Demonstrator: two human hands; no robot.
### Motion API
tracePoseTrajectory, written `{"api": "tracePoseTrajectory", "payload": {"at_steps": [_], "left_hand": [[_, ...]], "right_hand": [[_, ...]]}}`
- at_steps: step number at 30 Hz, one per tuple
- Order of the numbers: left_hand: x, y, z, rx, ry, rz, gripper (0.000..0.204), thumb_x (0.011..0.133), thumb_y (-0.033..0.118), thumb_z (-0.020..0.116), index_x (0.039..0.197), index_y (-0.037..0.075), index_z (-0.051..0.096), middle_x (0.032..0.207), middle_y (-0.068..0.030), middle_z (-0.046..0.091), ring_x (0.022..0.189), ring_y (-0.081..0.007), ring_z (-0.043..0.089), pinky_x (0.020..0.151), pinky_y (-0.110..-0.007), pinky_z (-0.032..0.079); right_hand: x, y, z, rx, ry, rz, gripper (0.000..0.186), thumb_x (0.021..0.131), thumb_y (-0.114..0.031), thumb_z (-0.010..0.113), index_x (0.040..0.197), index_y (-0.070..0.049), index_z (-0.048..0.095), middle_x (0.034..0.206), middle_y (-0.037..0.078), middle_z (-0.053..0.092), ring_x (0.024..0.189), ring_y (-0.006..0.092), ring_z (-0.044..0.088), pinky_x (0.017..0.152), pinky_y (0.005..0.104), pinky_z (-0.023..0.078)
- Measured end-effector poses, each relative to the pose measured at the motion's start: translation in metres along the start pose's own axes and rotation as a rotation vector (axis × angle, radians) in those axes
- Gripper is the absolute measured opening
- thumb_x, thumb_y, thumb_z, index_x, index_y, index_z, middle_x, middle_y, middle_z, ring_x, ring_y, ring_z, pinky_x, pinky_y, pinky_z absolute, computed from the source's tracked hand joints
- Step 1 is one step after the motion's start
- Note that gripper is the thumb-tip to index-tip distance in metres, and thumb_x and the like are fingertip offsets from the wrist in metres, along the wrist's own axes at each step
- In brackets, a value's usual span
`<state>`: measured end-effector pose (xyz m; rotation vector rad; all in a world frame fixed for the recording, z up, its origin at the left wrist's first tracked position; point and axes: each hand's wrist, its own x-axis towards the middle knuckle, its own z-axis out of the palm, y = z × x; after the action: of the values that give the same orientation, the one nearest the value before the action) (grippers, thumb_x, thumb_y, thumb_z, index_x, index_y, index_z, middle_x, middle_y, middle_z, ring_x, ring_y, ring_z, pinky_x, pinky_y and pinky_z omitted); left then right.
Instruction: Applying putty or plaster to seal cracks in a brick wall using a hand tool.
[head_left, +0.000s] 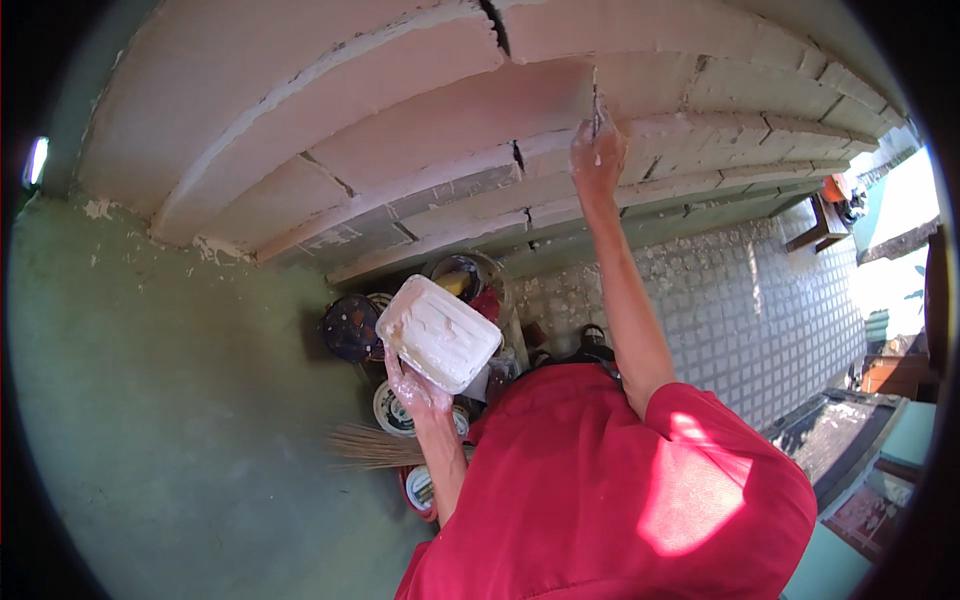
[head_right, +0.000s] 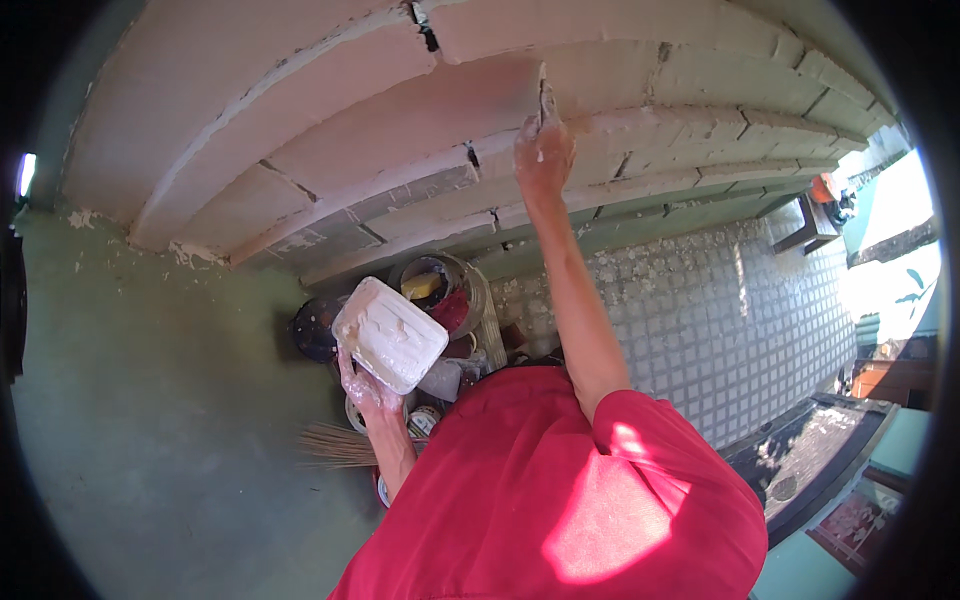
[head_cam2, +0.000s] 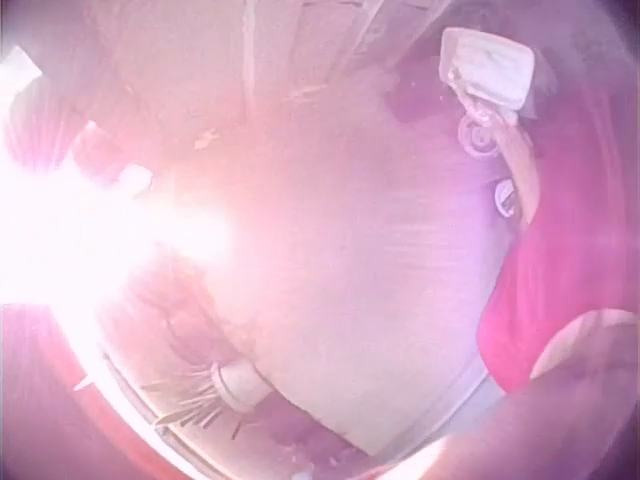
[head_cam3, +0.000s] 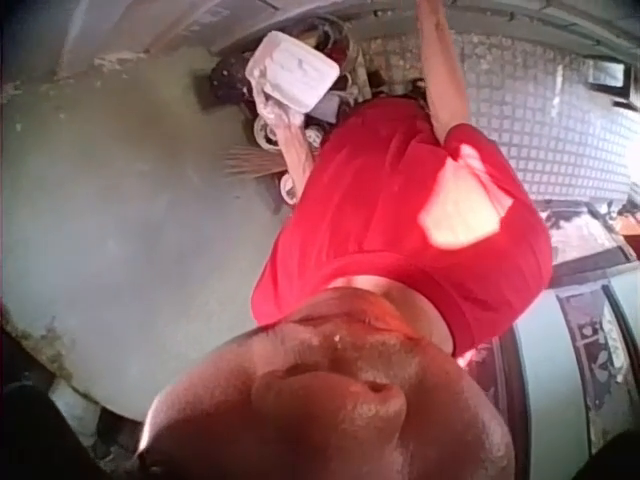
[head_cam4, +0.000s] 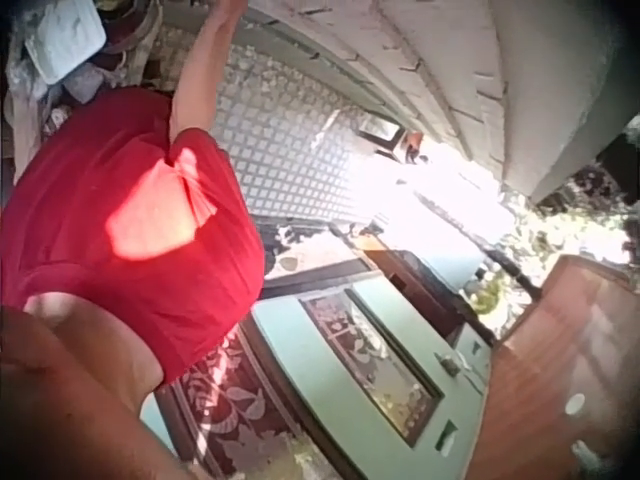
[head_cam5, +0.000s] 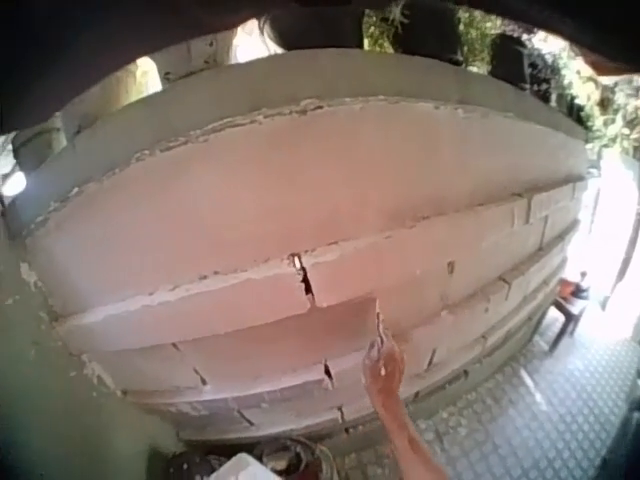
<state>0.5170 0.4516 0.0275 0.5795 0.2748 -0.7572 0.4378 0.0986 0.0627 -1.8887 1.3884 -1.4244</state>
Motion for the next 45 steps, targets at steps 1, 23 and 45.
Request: {"api": "tracePoseTrajectory", "payload": {"at_steps": [1, 23, 45], "left_hand": [[0.0, -0.001, -0.001, -0.002, 0.001, 0.002, 0.051, 0.094, 0.035, 0.05, 0.138, 0.008, 0.044, 0.141, -0.0119, 0.047, 0.128, -0.0331, 0.046, 0.107, -0.052, 0.038], [-0.012, 0.016, -0.033, -0.011, -0.003, 0.096, 0.052, 0.095, 0.037, 0.049, 0.138, 0.008, 0.044, 0.141, -0.0124, 0.047, 0.127, -0.0322, 0.048, 0.107, -0.05, 0.038], [-0.03, 0.037, -0.053, -0.046, 0.055, 0.186, 0.051, 0.097, 0.039, 0.047, 0.138, 0.009, 0.044, 0.141, -0.0114, 0.046, 0.128, -0.0313, 0.046, 0.107, -0.048, 0.037]], "right_hand": [[-0.003, 0.001, 0.009, 0.001, -0.002, -0.002, 0.04, 0.09, -0.02, 0.049, 0.126, -0.006, 0.057, 0.081, 0.023, 0.066, 0.074, 0.0435, 0.063, 0.076, 0.051, 0.048], [-0.107, -0.094, 0.067, 1.511, -0.409, 0.956, 0.015, 0.087, 0.001, 0.058, 0.102, -0.001, 0.057, 0.095, 0.011, 0.066, 0.083, 0.0225, 0.066, 0.069, 0.0328, 0.058], [-0.076, -0.132, 0.096, 1.334, -0.452, 0.414, 0.005, 0.083, 0.001, 0.06, 0.083, -0.004, 0.061, 0.076, 0.007, 0.063, 0.063, 0.0176, 0.062, 0.054, 0.0305, 0.055]]}}
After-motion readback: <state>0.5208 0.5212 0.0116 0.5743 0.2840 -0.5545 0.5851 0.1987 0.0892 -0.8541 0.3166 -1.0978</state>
